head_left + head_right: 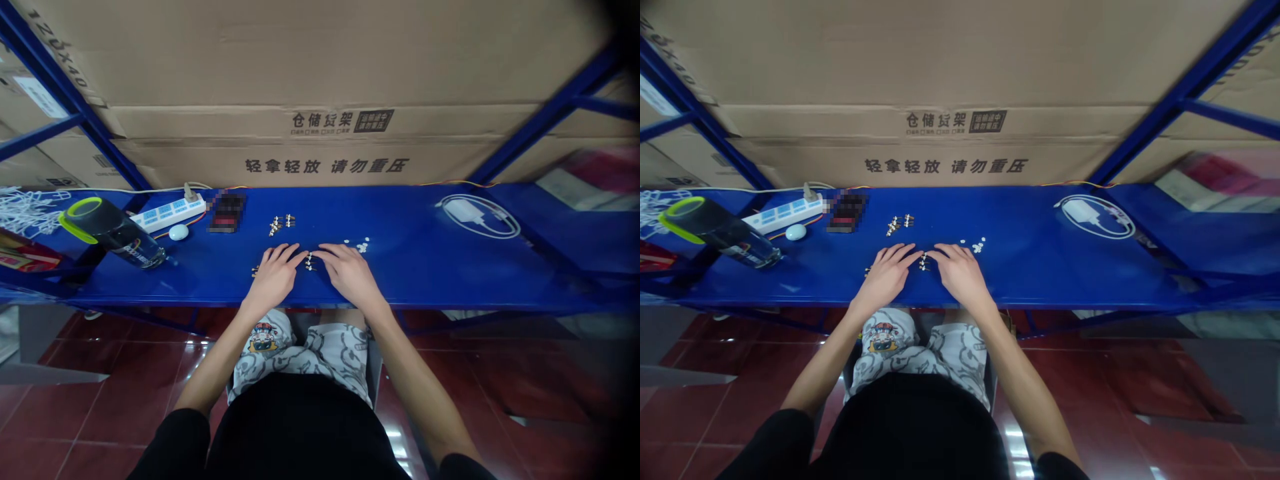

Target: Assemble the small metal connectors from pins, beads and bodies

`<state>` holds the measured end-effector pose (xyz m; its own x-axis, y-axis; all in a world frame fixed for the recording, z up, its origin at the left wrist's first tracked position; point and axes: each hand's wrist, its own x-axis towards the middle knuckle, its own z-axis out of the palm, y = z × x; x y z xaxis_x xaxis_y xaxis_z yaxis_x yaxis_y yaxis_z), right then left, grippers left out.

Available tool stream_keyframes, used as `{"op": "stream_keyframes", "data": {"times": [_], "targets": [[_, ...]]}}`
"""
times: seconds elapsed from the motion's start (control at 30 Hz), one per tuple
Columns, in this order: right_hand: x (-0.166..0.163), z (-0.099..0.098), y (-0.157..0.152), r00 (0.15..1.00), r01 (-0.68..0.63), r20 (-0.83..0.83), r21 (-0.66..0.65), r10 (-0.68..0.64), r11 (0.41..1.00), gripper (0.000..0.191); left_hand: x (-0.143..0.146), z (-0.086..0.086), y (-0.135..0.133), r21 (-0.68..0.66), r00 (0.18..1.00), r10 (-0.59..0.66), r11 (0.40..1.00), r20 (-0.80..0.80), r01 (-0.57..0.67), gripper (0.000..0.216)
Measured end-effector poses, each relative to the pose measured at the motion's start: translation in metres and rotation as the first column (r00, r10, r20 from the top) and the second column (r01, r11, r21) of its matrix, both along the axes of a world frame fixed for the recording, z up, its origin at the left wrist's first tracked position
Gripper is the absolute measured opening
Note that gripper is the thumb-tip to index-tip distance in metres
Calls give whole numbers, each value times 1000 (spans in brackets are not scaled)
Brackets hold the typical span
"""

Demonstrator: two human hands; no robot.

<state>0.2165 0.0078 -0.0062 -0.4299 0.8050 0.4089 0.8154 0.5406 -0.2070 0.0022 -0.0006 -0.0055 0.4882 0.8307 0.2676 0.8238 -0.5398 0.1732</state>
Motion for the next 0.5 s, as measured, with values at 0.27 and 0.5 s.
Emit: {"op": "stream_keyframes", "data": {"times": [0.27,0.5], "targets": [[-1,1,-1,1000,26,-12,1,-26,1000,43,0,0,0,2,1000,5,1000,7,-5,49],[2,-8,3,995,101,-2,-10,-101,995,41,0,-2,1,4,999,9,1000,32,-9,48]]}}
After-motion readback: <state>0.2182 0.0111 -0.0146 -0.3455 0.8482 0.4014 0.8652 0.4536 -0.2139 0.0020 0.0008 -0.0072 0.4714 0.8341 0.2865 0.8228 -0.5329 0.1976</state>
